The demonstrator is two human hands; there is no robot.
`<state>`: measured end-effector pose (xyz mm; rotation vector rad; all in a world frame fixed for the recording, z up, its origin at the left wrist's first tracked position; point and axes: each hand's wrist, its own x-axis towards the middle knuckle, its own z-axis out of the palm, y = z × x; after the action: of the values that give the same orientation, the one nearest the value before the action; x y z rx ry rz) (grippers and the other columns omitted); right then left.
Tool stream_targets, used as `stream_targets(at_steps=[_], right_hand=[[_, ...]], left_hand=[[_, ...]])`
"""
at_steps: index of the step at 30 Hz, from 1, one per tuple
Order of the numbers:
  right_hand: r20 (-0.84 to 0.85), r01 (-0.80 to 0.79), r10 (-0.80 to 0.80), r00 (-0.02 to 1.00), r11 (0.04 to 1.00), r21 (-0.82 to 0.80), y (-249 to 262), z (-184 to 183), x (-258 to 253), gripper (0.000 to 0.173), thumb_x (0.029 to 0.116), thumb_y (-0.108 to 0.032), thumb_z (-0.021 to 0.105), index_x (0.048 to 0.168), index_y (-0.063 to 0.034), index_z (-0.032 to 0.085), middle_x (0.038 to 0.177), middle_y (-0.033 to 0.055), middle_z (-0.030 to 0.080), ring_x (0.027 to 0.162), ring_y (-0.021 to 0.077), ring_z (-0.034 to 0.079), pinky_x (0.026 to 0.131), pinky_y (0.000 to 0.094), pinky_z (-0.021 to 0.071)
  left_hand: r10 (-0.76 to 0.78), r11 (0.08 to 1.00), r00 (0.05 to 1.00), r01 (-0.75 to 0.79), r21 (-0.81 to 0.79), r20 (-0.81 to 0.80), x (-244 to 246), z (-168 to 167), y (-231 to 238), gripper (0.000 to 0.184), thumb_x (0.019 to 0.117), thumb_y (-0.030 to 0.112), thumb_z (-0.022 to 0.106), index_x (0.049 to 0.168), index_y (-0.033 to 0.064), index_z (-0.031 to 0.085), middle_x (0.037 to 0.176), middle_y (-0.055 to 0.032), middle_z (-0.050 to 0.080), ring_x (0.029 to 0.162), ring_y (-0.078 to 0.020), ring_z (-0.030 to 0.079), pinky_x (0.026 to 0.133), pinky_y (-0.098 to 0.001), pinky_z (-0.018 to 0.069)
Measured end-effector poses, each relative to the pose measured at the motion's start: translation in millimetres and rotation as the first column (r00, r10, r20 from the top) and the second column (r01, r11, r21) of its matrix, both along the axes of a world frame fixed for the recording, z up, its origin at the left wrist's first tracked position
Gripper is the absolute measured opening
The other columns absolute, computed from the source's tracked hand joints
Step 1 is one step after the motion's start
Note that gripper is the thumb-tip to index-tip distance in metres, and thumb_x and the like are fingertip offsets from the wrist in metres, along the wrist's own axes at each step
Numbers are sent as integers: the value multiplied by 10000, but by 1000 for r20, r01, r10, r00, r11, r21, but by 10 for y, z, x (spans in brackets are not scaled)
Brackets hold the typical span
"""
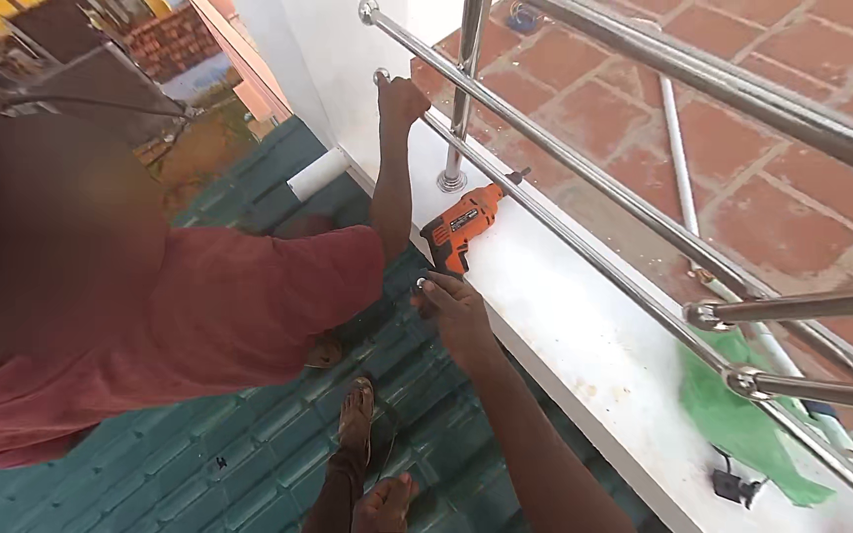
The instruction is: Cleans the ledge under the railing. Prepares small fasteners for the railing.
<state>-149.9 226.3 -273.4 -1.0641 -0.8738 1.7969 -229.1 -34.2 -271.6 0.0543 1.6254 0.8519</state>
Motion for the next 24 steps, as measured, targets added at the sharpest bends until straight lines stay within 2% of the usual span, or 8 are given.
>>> stream_targets(at_steps=[3,5,7,10,13,16,20,24], right_hand=[[-134,18,-27,991,998,-67,-110,-32,-36,187,1002,-38,602,1149,-8,715,960,103,723,796,159,683,763,310,591],[-169,4,-17,985,997,-81,-278,-38,-44,182,984,-16,615,1135,-12,716,958,89,724,806,155,686,777,321,597],[-122,-14,3,992,996,-91,-509,-29,56,197,976,-31,619,1159,-11,691,950,66,720,804,135,683,775,320,595],[21,-19,22,1000,992,-125,-831,1,234,214,974,-28,654,1174,44,682,925,89,725,782,116,682,746,294,590],[121,3,13,993,991,-131,-1067,22,349,249,943,-28,708,1176,59,699,988,123,738,833,109,686,779,286,583],[106,59,-43,993,986,-155,-1230,30,430,215,916,6,729,1121,70,715,963,123,749,833,94,698,791,267,590],[149,80,-54,987,982,-169,-1324,-21,573,208,930,-29,727,1121,54,739,948,111,745,797,79,673,761,255,572],[244,51,-32,969,996,-71,-1408,-32,702,192,955,-52,692,1116,30,757,1022,119,689,888,116,652,804,266,561]], left_hand=[[73,985,997,-66,160,-38,-240,-1,310,276,1082,166,487,1012,11,705,677,30,542,489,-27,433,446,-172,381],[51,952,992,-13,306,-118,-399,40,587,266,1065,177,494,1082,45,724,711,44,569,515,-21,442,472,-178,390],[28,922,984,43,384,-175,-413,131,893,281,1069,186,473,1135,49,710,651,79,525,488,-6,418,460,-175,380],[-11,894,989,77,441,-150,-310,172,1177,286,1083,200,443,1092,104,713,608,112,499,458,8,412,438,-148,382],[-74,877,984,141,459,-162,-218,104,1191,195,1040,148,513,971,151,695,650,99,566,480,4,453,451,-146,409],[-125,874,987,158,460,-102,-172,23,1099,215,1010,107,528,888,169,693,664,86,604,476,10,463,450,-136,412],[-245,883,969,233,408,-24,-147,-70,991,183,965,119,583,839,176,702,611,99,572,471,8,467,460,-147,421],[-311,889,950,293,352,-8,-41,-77,923,97,910,96,634,853,158,682,633,91,590,485,5,484,464,-148,423]])
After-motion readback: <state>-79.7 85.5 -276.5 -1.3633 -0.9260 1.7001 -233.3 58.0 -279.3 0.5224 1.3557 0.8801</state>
